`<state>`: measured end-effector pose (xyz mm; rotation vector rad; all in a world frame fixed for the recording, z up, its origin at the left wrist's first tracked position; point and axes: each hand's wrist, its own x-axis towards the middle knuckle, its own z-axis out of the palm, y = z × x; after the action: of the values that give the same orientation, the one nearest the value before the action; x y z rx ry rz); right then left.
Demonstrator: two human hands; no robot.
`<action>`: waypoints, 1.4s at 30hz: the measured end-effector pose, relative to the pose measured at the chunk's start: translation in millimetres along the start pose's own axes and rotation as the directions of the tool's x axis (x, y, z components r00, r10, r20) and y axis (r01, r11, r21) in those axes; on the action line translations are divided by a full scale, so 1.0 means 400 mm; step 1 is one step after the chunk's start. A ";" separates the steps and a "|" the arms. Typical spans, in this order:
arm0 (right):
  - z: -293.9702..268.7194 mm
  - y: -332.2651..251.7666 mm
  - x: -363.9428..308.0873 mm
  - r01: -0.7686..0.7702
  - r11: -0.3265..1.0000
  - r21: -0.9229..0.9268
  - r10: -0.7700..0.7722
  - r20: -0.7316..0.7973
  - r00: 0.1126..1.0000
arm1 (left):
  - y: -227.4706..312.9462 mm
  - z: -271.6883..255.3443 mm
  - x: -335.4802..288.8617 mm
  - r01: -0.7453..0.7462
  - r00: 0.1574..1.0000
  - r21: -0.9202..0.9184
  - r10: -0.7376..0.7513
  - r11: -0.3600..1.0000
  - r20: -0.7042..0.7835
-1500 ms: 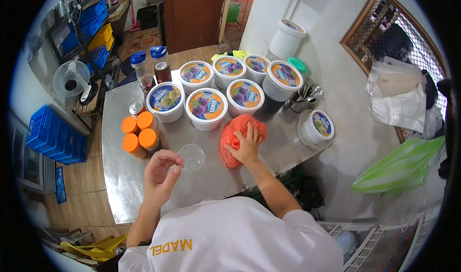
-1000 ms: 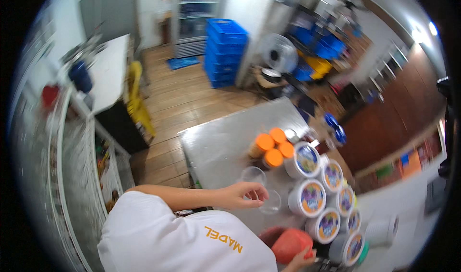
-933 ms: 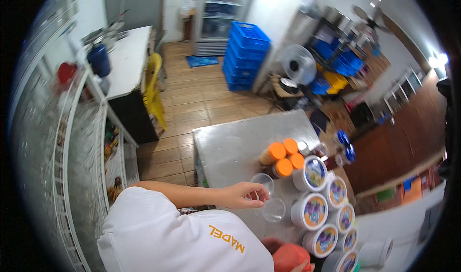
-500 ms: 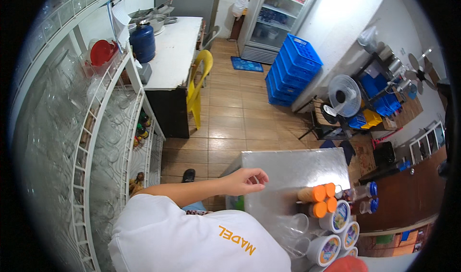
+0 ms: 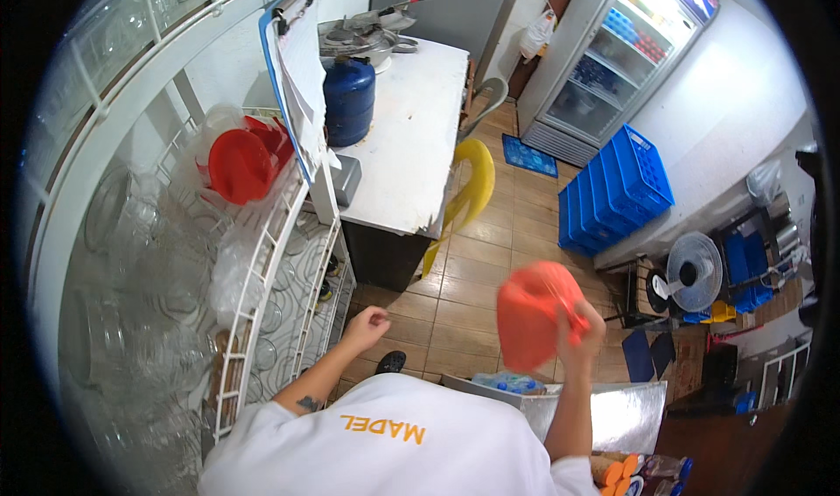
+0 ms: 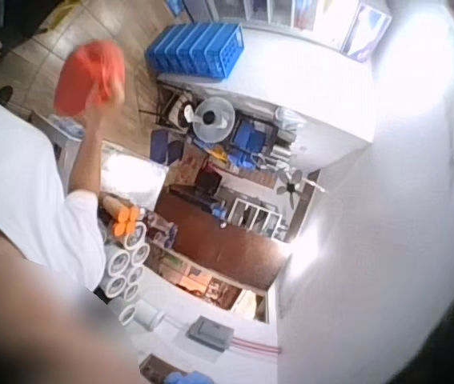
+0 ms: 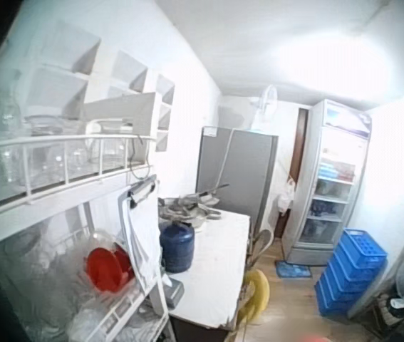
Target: The person scoops various toppings from labeled tubs and jars into small clear plastic cups using a spoon. They open and close containers, transfer ingredients, and arrange the cups on a metal countertop in a commercial kitchen area.
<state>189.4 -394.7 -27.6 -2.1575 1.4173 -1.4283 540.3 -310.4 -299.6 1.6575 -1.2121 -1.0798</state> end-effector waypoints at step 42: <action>0.191 0.143 -0.257 -0.373 0.928 -0.011 0.300 0.617 0.727 | 0.158 0.077 0.335 0.065 0.954 -0.028 -0.054 0.997 0.295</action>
<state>207.4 -368.3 -164.4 -1.8922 1.3272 -0.5711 517.0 -457.8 -274.0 1.5511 -1.3249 -1.4173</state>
